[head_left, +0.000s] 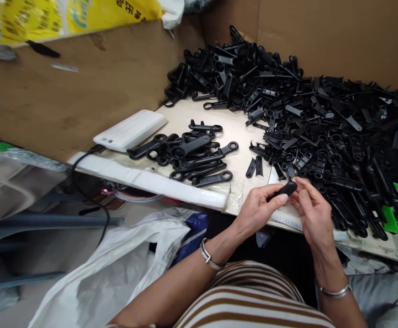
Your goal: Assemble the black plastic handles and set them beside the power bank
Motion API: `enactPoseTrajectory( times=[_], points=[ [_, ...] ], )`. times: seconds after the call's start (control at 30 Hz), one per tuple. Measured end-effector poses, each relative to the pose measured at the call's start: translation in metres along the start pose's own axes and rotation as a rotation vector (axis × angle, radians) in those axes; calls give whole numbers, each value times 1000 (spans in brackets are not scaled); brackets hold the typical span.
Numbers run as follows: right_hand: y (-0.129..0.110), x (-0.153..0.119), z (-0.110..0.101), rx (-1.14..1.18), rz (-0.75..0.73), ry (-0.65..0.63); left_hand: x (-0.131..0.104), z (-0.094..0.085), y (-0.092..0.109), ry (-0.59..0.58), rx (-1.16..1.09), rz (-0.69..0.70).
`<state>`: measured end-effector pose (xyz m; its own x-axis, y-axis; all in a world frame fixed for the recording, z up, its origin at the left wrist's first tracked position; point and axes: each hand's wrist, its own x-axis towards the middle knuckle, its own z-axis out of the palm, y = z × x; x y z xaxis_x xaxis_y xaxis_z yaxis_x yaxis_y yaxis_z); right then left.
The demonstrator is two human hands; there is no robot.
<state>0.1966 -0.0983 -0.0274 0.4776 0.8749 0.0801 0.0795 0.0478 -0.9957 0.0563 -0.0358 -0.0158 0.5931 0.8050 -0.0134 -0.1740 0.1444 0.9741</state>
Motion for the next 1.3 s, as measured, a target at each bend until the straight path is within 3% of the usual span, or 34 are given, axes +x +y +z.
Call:
enactPoseTrajectory(
  times=[0.07, 0.17, 0.3, 0.37, 0.5, 0.57, 0.63, 0.83, 0.97, 1.3],
  points=[
    [-2, -8, 2, -45, -42, 50, 0, 2, 1, 32, -173, -1],
    [-4, -20, 9, -192, -100, 8, -3, 6, 1, 53, -356, -42],
    [-11, -23, 12, -395, -228, -38, -7, 8, -2, 3, -378, -69],
    [-17, -20, 6, -499, -346, -55, -8, 3, 0, 34, -190, 29],
    [-31, -12, -9, -730, -614, -114, -6, -11, 10, 102, 532, 461],
    [-36, -10, -14, -814, -695, -142, -5, -15, 15, 9, 815, 580],
    [-38, -9, -18, -841, -725, -167, -4, -17, 17, -102, 914, 598],
    [-33, -8, -24, -769, -676, -180, -4, -14, 15, -172, 891, 581],
    [-34, -7, -25, -750, -666, -202, -3, -14, 17, -307, 878, 445],
    [-23, -5, -29, -532, -356, -247, -7, -13, 15, -223, 948, 479]
  ],
)
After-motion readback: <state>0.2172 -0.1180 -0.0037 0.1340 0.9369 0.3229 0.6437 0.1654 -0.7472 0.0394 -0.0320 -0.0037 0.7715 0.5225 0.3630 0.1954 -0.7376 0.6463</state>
